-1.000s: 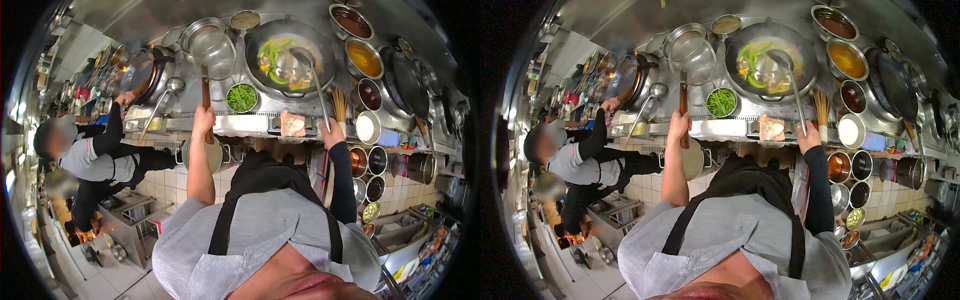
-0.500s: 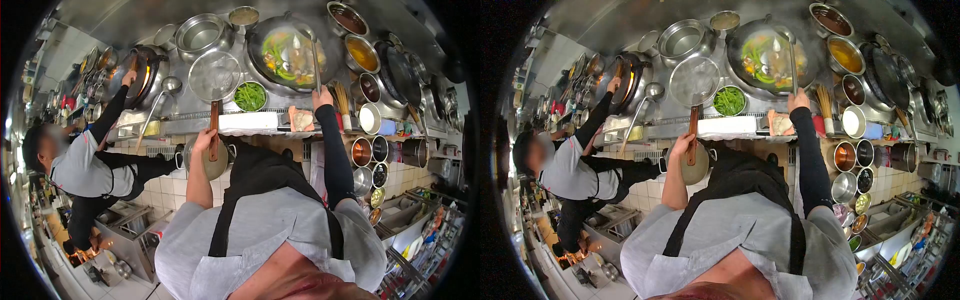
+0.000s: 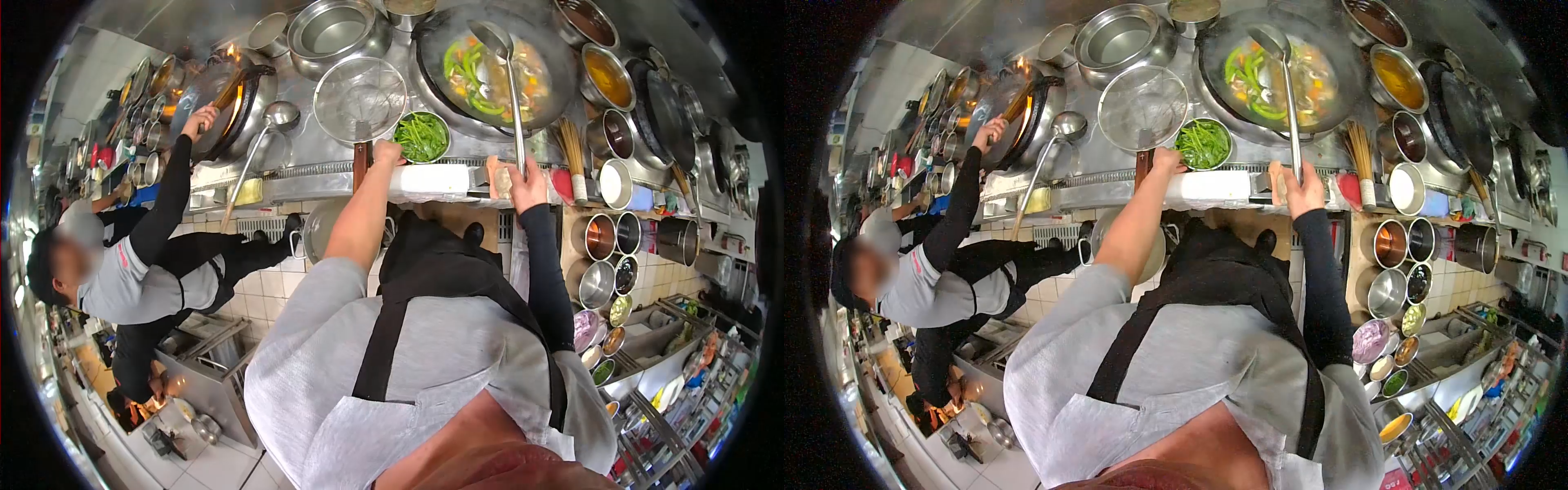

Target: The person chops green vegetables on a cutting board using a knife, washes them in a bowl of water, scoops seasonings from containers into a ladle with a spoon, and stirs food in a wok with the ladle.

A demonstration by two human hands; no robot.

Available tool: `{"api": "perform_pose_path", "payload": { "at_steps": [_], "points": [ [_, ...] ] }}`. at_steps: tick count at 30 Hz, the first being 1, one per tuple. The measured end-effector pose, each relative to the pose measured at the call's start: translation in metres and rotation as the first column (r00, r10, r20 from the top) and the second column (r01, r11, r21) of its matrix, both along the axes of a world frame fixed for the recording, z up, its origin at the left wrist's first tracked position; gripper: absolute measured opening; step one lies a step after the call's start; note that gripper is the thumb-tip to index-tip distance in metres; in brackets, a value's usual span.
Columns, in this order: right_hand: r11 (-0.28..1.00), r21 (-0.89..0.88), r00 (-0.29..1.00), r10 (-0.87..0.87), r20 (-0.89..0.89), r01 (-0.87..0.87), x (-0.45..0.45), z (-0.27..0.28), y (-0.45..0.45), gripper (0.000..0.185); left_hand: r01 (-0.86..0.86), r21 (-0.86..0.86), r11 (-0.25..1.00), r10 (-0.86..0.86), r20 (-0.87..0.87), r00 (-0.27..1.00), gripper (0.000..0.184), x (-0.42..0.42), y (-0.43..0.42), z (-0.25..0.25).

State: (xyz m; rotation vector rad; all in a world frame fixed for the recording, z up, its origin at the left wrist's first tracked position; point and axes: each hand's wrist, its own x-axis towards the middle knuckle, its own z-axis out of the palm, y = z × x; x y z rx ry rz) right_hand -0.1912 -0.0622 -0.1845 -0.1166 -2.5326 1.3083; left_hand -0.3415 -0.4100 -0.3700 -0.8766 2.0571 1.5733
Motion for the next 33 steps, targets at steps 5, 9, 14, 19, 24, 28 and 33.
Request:
{"api": "perform_pose_path", "payload": {
  "at_steps": [5, 9, 14, 19, 24, 28, 33],
  "points": [
    [0.99, -0.107, 0.957, -0.057, 0.285, 0.091, 0.032, 0.016, 0.004, 0.044, -0.184, 0.143, 0.972, 0.173, 0.088, 0.981, 0.008, -0.001, 0.021, 0.005],
    [0.992, -0.087, 0.956, -0.061, 0.288, 0.09, 0.046, 0.018, 0.008, 0.046, -0.187, 0.143, 0.972, 0.193, -0.029, 0.981, 0.014, -0.003, 0.033, -0.009],
    [0.986, -0.09, 0.927, -0.097, 0.362, 0.139, 0.049, 0.018, 0.011, 0.047, -0.187, -0.099, 0.977, 0.166, -0.189, 0.968, 0.031, 0.007, 0.043, 0.001],
    [0.989, -0.064, 0.941, -0.105, 0.322, 0.133, 0.037, 0.018, 0.022, 0.046, -0.058, -0.037, 0.998, 0.052, -0.141, 0.989, 0.028, 0.021, 0.029, 0.025],
    [0.974, 0.217, 0.95, -0.133, 0.281, 0.072, 0.018, 0.053, 0.028, 0.041, -0.052, 0.115, 0.992, 0.074, -0.197, 0.978, 0.017, 0.038, 0.011, 0.066],
    [0.957, 0.288, 0.877, -0.113, 0.466, -0.029, -0.015, 0.029, 0.048, 0.046, -0.062, 0.313, 0.948, 0.147, -0.255, 0.956, 0.012, 0.034, -0.015, 0.108],
    [0.927, 0.354, 0.874, -0.272, 0.402, 0.126, -0.039, 0.005, 0.022, 0.043, -0.122, 0.228, 0.966, 0.195, -0.33, 0.924, 0.013, 0.004, -0.056, 0.122]
  ]
}}
